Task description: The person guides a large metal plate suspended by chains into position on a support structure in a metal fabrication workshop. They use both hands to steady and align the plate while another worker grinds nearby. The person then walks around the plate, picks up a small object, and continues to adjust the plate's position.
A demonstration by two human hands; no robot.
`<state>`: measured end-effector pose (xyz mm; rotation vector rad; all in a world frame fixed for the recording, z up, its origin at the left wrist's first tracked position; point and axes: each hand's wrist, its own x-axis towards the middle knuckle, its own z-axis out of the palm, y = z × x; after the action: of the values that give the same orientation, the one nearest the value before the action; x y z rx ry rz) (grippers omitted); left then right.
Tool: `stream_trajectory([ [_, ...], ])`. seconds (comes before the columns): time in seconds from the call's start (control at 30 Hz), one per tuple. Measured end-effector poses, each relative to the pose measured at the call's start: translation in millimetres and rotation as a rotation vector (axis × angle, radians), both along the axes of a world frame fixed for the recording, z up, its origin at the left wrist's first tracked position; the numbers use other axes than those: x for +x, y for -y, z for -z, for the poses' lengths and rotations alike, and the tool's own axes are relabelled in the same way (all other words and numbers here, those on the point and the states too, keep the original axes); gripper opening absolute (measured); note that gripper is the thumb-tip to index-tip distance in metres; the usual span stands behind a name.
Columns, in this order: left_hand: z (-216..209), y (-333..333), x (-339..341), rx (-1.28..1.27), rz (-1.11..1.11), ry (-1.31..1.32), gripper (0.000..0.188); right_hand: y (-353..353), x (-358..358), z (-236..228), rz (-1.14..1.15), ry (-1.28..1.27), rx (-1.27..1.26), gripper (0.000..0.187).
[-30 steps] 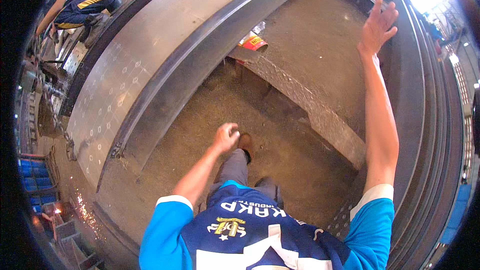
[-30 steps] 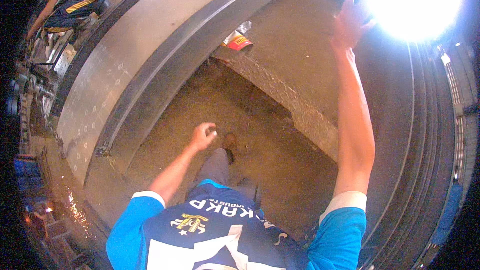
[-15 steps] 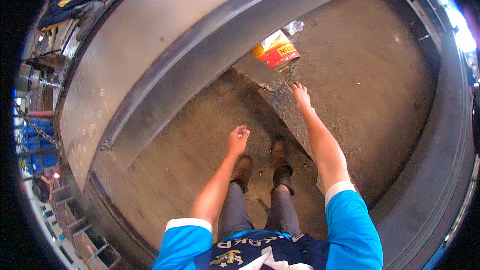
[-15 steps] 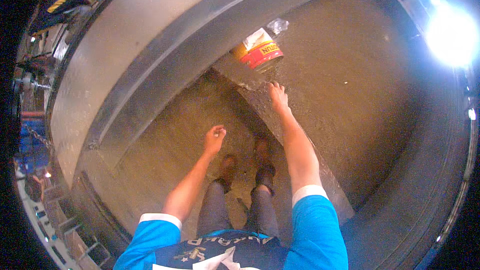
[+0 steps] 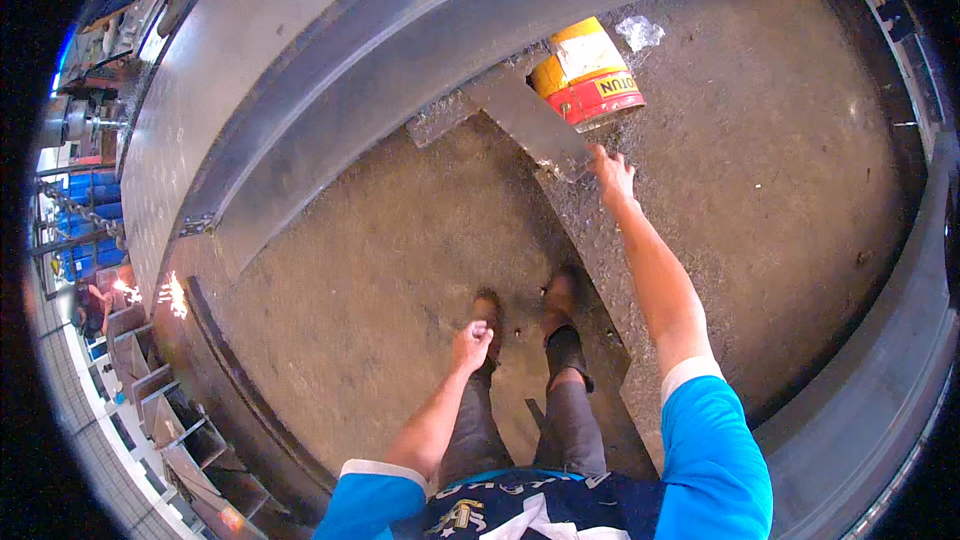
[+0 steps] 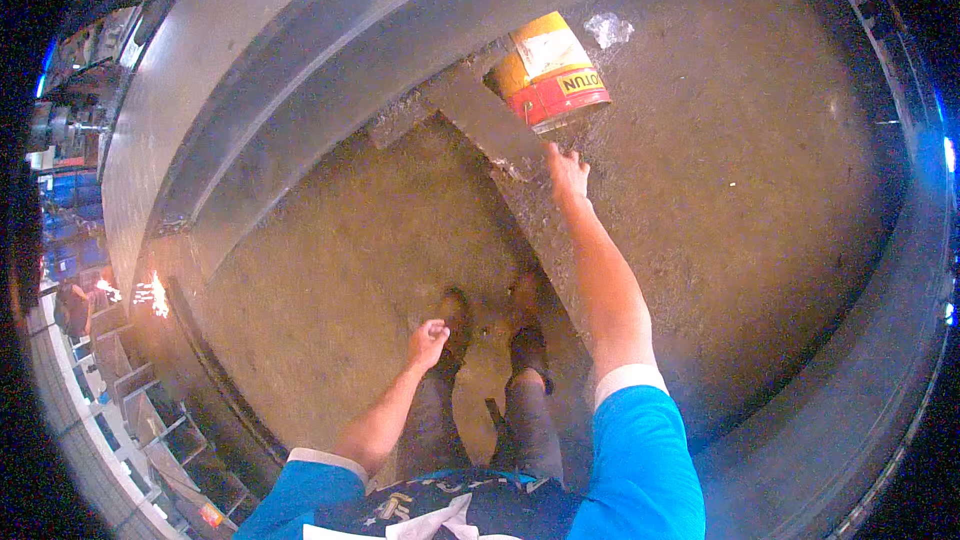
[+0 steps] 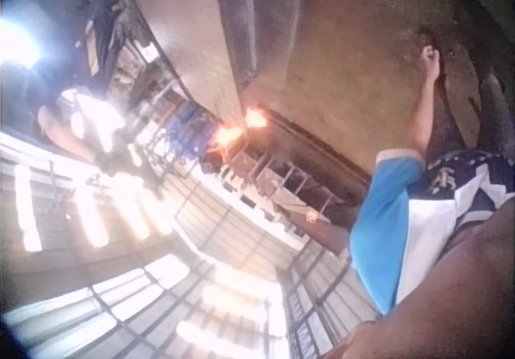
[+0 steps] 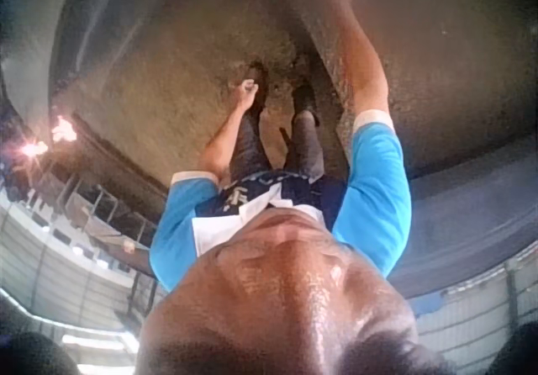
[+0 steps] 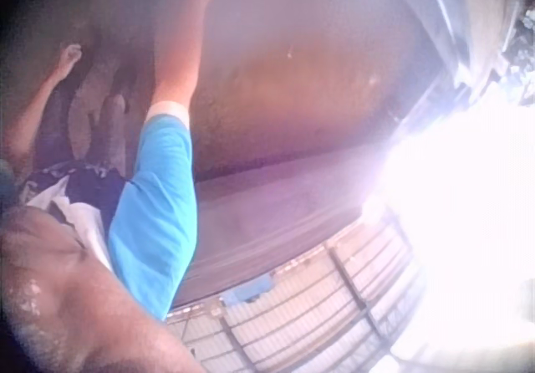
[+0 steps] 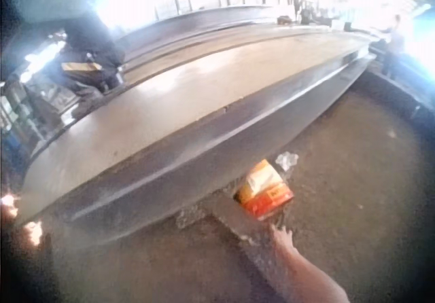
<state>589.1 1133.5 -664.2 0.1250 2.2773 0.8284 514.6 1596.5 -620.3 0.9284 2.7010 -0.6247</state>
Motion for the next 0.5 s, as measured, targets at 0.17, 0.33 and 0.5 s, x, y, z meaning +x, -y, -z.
stream_trajectory([
  [0.17, -18, -63, -43, 0.048, 0.029, 0.023, 0.037, 10, 0, 5, 0.071, -0.117, 0.261, 0.052],
  [0.33, -28, -131, -73, 0.300, -0.042, 0.029, 0.035, 19, 3, 3, 0.023, 0.015, 0.240, 0.049],
  [0.5, -37, -167, -81, 0.242, 0.018, -0.014, 0.036, 30, 10, -6, -0.019, 0.080, 0.284, 0.042],
])
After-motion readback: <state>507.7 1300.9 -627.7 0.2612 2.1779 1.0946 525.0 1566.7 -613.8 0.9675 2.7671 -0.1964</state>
